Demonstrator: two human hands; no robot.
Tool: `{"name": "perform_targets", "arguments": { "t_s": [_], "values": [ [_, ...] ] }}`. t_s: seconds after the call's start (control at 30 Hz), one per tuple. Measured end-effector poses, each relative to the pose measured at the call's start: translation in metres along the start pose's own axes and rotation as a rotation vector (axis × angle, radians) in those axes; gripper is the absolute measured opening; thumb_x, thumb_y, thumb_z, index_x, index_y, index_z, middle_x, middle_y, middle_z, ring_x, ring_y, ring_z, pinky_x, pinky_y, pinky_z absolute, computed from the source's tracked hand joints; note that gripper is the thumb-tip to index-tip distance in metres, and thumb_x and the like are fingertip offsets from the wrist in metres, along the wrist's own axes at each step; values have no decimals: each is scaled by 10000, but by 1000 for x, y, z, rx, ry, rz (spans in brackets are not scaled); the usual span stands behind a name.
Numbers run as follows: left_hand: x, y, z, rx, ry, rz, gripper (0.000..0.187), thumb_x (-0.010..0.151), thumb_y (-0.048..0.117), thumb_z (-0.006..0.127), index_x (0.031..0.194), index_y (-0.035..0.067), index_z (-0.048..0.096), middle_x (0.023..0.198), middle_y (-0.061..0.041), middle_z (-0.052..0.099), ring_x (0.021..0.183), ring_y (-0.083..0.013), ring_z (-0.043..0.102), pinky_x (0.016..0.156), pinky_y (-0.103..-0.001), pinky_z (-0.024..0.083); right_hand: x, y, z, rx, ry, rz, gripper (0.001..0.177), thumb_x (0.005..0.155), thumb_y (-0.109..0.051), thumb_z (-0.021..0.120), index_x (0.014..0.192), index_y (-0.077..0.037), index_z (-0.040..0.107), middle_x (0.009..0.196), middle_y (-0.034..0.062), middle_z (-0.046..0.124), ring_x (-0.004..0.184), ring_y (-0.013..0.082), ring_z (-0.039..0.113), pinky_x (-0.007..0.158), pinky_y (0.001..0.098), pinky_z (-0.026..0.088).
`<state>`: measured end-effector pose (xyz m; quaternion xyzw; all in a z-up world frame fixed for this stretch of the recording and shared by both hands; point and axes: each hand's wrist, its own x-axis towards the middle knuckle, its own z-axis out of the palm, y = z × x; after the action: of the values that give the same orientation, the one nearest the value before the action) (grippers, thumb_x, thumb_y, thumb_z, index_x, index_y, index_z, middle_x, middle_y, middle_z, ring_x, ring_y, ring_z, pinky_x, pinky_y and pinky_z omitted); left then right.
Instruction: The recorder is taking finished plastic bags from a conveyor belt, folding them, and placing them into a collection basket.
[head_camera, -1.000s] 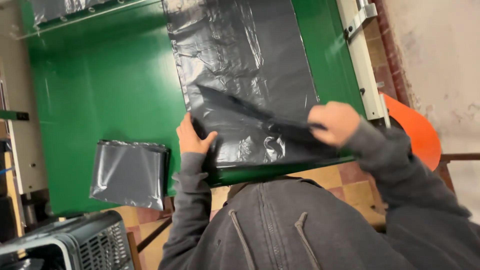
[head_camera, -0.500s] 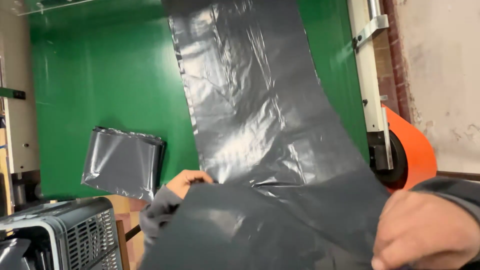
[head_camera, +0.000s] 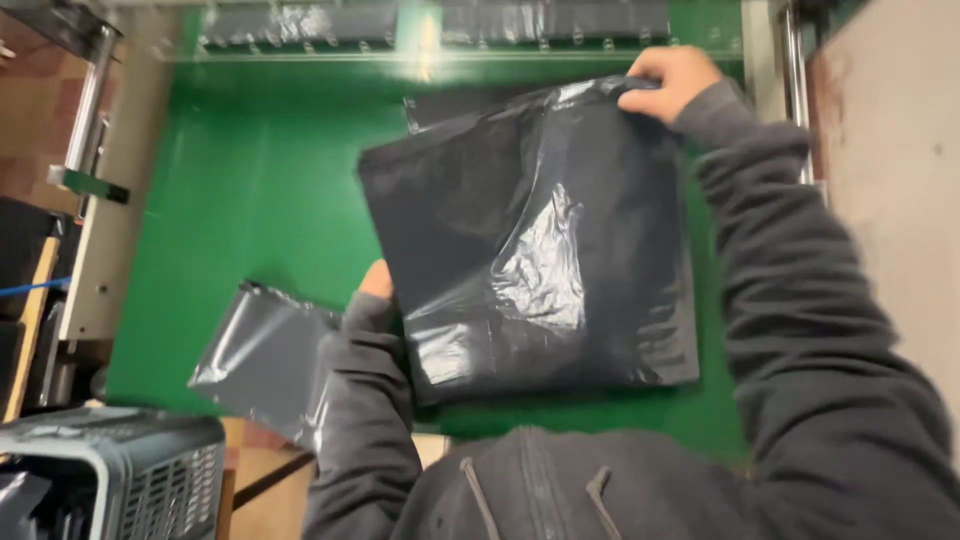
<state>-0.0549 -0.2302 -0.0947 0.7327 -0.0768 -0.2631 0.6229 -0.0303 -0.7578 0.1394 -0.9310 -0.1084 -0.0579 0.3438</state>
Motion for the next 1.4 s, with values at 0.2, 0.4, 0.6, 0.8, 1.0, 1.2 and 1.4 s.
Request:
{"name": "perform_targets", "arguments": {
  "t_s": [0.2, 0.4, 0.6, 0.8, 1.0, 1.2, 1.4],
  "values": [
    [44, -14, 10, 363, 210, -395, 755, 1041, 689, 385, 1367, 67, 665, 1378, -175, 649, 1387, -292, 528, 1225, -436, 333, 95, 174, 96, -385, 1, 279, 337, 892, -391, 775, 1122, -145, 757, 1065, 156, 772, 1042, 395, 717, 892, 521, 563],
    [27, 10, 43, 679, 374, -291, 428, 939, 591, 629, 938, 163, 644, 895, -164, 727, 979, -392, 711, 800, -536, 541, 111, 248, 128, -614, -181, 267, 382, 856, -581, 748, 1078, -269, 749, 1383, -21, 582, 1212, 318, 640, 1015, 511, 504],
    [29, 50, 64, 794, 475, -251, 411, 970, 447, 545, 1138, 76, 595, 974, -233, 726, 899, -502, 661, 787, -568, 518, 123, 195, 116, -645, -87, 39, 495, 745, -386, 845, 1107, -93, 677, 1038, 72, 690, 928, 317, 650, 1094, 552, 341],
    [22, 124, 91, 1360, 796, 168, 565, 849, 429, 699, 1279, 86, 571, 1057, -78, 606, 884, -289, 549, 606, -415, 464, 145, 161, 125, -743, -589, 410, 610, 771, -534, 786, 1174, -76, 770, 1138, 100, 775, 1061, 349, 686, 1051, 518, 407],
    [81, 83, 90, -397, -66, -169, 463, 929, 375, 511, 1319, 129, 550, 1317, -92, 639, 1071, -187, 641, 729, -295, 487, 29, 24, 97, -680, -8, -6, 364, 776, -148, 755, 1109, -110, 611, 852, 63, 733, 748, 337, 671, 846, 389, 483],
    [170, -105, -26, -957, -51, -295, 1072, 757, 871, 330, 1355, 3, 525, 1262, -242, 624, 1102, -336, 683, 660, -399, 632, -167, -58, 109, -785, -190, -83, 294, 640, -410, 707, 923, -333, 690, 759, -72, 615, 829, 177, 688, 843, 433, 534],
    [64, -5, -2, -961, 50, -339, 554, 939, 547, 645, 1155, 51, 765, 1083, -148, 777, 944, -294, 787, 766, -386, 694, -276, -47, 182, -570, 307, -327, 198, 828, -168, 621, 978, -203, 746, 1049, -34, 723, 1073, 179, 709, 956, 376, 492]
  ]
}}
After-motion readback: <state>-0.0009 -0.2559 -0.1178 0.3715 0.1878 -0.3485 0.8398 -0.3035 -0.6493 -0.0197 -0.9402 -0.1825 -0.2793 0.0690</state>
